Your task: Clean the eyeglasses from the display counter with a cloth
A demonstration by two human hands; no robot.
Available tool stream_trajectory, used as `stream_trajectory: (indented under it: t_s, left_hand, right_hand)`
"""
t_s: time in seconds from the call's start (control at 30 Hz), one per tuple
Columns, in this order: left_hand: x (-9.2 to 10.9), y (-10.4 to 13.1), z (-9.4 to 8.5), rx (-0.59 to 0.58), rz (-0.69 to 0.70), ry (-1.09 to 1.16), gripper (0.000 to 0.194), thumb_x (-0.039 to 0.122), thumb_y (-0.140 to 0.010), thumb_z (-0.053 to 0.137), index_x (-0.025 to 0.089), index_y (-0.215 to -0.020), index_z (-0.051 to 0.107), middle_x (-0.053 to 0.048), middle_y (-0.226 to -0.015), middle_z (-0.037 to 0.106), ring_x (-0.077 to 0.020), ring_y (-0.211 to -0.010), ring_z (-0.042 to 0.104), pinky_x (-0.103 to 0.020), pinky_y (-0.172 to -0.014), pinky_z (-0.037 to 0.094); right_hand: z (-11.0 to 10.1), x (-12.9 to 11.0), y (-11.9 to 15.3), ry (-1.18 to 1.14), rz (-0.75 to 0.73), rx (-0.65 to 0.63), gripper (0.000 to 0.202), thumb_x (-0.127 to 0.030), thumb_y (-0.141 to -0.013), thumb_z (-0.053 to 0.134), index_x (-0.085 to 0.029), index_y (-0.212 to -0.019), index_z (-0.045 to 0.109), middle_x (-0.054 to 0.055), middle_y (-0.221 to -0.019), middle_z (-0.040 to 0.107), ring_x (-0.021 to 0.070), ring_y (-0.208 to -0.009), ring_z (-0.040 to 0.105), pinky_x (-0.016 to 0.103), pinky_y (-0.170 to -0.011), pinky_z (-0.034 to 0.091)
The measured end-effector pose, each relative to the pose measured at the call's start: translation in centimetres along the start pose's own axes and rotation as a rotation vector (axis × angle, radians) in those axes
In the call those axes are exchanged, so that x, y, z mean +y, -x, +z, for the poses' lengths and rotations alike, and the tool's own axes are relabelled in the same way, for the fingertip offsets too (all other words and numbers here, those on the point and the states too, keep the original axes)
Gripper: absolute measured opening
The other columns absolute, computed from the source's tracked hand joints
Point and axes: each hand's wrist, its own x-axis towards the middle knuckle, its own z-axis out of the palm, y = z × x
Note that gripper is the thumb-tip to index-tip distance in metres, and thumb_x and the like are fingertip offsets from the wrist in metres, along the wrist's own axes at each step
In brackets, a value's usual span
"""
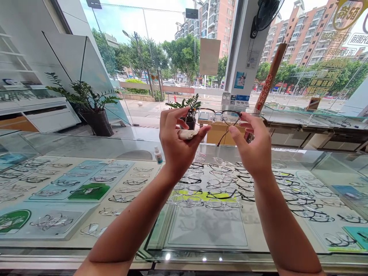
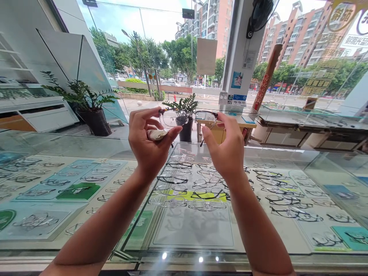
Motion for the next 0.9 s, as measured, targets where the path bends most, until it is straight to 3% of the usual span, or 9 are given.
stream_trajectory:
  t_s: [0.43, 0.67, 0.9]
  left_hand:
    - [0.1, 0.1, -0.1, -0.009, -0.009, -0.001, 0.062, 0.065, -0.086, 0.089, 0.024, -0.128, 0.071, -0.007, -0.117, 0.068, -0.0149, -0.08, 0.062, -0.033, -0.074, 0.059]
    - [-1.0, -0.4, -0.1, -0.094, -0.073, 0.061, 0.057, 0.064, -0.088, 0.088, 0.026, -0.128, 0.074, -0.007, -0.118, 0.074, -0.0151, -0.08, 0.064, -0.032, -0.069, 0.055]
    - [-1.3, -0.4, -0.1, -0.122, -0.094, 0.109, 0.056, 0.06, -0.087, 0.092, 0.025, -0.128, 0.075, -0.008, -0.121, 0.075, -0.0144, -0.081, 0.064, -0.031, -0.068, 0.053]
  right_hand:
    - [-0.1, -0.1, 0.0, 0.0, 0.062, -0.016, 0.046, -0.051, -0.095, 0.074, -0.024, -0.133, 0.069, 0.013, -0.133, 0.077, 0.0308, -0.115, 0.075, 0.06, -0.106, 0.059]
    - [-0.3, -0.3, 0.1, 0.013, 0.07, 0.021, 0.047, -0.053, -0.09, 0.079, -0.027, -0.126, 0.063, 0.01, -0.125, 0.075, 0.0286, -0.107, 0.073, 0.057, -0.099, 0.06]
    - [-0.5, -0.6, 0.2, 0.018, 0.052, 0.039, 0.048, -0.052, -0.09, 0.079, -0.027, -0.127, 0.061, 0.011, -0.129, 0.072, 0.0294, -0.111, 0.072, 0.057, -0.099, 0.06]
